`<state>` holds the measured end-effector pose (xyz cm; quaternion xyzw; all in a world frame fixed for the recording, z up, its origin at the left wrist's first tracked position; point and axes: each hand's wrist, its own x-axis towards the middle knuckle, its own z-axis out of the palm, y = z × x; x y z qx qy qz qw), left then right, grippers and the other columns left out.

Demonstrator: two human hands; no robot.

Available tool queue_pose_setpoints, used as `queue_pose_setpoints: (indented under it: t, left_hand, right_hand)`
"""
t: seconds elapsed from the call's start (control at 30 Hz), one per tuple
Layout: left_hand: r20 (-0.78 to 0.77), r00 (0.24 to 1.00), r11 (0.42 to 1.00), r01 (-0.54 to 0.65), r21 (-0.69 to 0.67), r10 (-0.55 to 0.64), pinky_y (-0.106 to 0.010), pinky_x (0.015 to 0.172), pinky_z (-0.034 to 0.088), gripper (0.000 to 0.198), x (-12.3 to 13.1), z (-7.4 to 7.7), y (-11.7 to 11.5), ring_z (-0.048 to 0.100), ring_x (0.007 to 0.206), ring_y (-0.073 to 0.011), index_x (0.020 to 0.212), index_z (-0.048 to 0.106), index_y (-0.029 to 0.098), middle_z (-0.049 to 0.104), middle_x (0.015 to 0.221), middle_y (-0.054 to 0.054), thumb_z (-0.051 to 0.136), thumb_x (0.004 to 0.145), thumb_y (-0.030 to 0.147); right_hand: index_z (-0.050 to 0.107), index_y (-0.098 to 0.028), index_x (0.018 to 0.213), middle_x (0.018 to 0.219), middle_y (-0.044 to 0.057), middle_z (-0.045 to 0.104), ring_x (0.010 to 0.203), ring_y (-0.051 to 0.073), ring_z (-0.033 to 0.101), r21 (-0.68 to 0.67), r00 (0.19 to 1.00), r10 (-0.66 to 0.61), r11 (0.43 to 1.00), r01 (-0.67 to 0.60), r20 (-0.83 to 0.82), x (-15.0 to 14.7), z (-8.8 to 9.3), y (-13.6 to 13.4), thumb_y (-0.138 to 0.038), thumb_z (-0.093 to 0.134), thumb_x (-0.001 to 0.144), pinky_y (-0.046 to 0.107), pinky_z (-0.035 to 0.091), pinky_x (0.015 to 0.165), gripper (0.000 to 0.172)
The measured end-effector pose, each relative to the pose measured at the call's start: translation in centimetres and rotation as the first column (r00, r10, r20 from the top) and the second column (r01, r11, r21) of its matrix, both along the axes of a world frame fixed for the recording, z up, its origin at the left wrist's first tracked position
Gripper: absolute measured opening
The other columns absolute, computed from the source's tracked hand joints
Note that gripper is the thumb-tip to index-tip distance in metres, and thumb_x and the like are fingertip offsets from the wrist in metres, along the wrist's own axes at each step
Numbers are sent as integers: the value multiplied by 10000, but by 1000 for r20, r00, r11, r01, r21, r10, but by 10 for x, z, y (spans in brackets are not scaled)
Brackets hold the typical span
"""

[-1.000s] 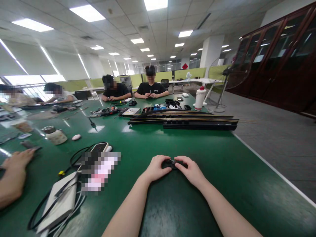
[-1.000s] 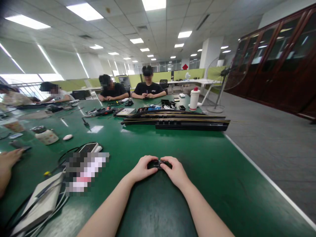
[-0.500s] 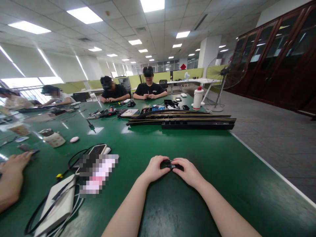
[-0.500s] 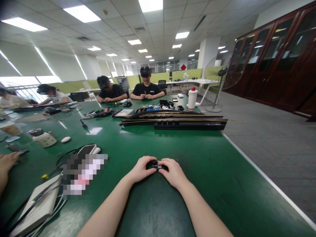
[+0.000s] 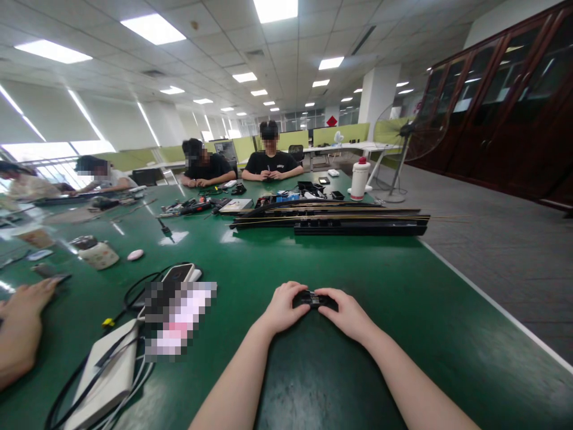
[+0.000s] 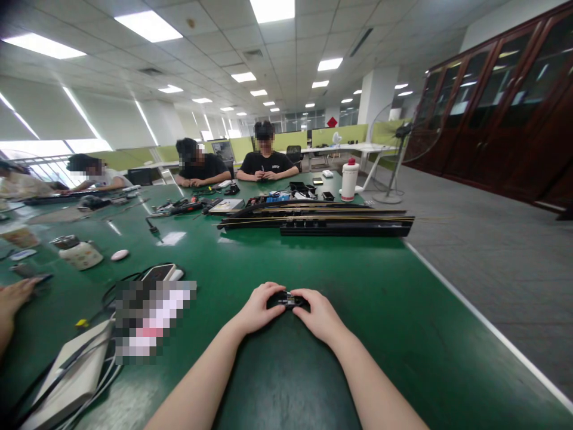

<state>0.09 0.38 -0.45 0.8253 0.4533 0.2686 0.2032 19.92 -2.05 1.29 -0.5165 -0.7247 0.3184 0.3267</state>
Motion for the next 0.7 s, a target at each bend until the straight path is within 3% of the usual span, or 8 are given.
queue_pose_setpoints:
  t: [0.7]
  left_hand:
    - [19, 1000, 998, -8, -63, 10, -397, 975, 374, 403, 0, 4, 3, 502, 1094, -241, 1189, 554, 223, 583, 1160, -62, 595, 788, 228]
  right_hand:
    - [629, -224, 1050, 1099, 56, 659, 1048, 220, 577, 10, 1000, 6, 1000, -6, 22, -1, -1, 2, -206, 569, 753, 393, 411, 956, 304]
